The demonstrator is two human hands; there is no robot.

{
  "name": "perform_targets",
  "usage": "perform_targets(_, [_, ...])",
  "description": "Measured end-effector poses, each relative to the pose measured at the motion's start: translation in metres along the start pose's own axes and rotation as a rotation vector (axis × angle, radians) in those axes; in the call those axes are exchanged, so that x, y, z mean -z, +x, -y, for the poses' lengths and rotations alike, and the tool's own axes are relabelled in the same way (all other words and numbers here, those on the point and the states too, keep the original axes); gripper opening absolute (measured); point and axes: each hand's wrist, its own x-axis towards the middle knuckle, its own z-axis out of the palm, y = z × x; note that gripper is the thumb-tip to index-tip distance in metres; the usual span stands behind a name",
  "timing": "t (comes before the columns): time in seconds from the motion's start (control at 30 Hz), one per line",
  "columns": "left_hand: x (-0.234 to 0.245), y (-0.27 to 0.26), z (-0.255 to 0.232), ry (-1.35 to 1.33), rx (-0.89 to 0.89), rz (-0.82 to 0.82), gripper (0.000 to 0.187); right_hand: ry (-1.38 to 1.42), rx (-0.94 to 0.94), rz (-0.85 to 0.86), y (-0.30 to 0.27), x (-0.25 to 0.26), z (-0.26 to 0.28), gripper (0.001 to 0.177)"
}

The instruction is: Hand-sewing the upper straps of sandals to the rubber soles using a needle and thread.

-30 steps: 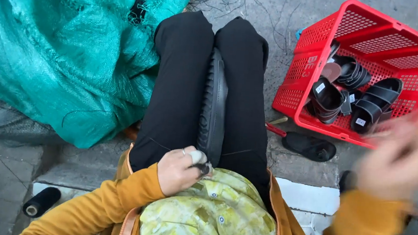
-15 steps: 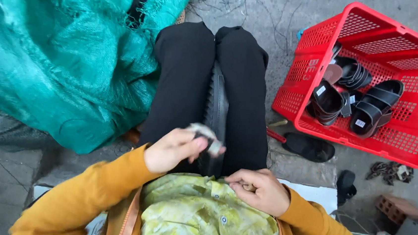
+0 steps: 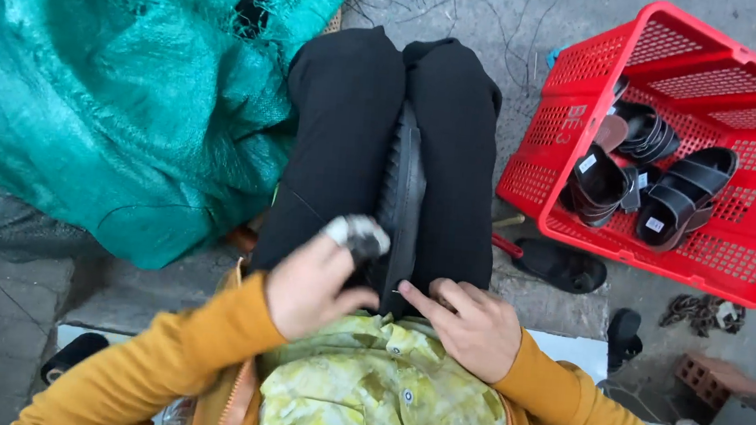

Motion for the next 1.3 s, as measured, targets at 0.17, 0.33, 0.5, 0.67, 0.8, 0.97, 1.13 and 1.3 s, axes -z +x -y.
perform_targets(0.17, [-0.026,-0.023,0.009,0.017,0.052,0.068,0.061,-0.083,0.018,0.054,0.001,0.008,0.004,0.050])
perform_targets(0.33, [-0.034,-0.026,0.015,-0.021,0.063,0.016,0.059,-0.185,0.008,0.092,0.005,0.009,0.012,0.054])
perform_targets(0.5, [-0.049,-0.024,0.031,0.101,-0.109,-0.135,0.060,-0.155,0.025,-0.131,0.002,-0.052,0.006,0.023])
perform_targets(0.67, [-0.033,-0.038,0.005,-0.048,0.120,-0.076,0.029,0.059,-0.082,-0.047,-0.001,-0.029,0.014,0.032])
perform_targets(0.8, [-0.033,-0.050,0.011,-1.188,0.652,0.214,0.030,0.196,-0.109,-0.035,-0.001,-0.030,0.014,0.031])
perform_targets(0.97, [-0.064,-0.043,0.025,-0.692,0.584,-0.028,0.028,0.026,-0.021,-0.145,-0.002,-0.017,0.015,0.036])
perform_targets(1.13, [-0.043,-0.016,-0.004,-0.080,0.112,-0.081,0.034,-0.323,-0.085,0.168,-0.023,0.030,-0.007,0.057])
perform_targets(1.3, [-0.046,-0.020,-0.005,0.203,-0.227,0.022,0.011,-0.057,-0.036,0.229,-0.022,0.026,-0.005,0.047])
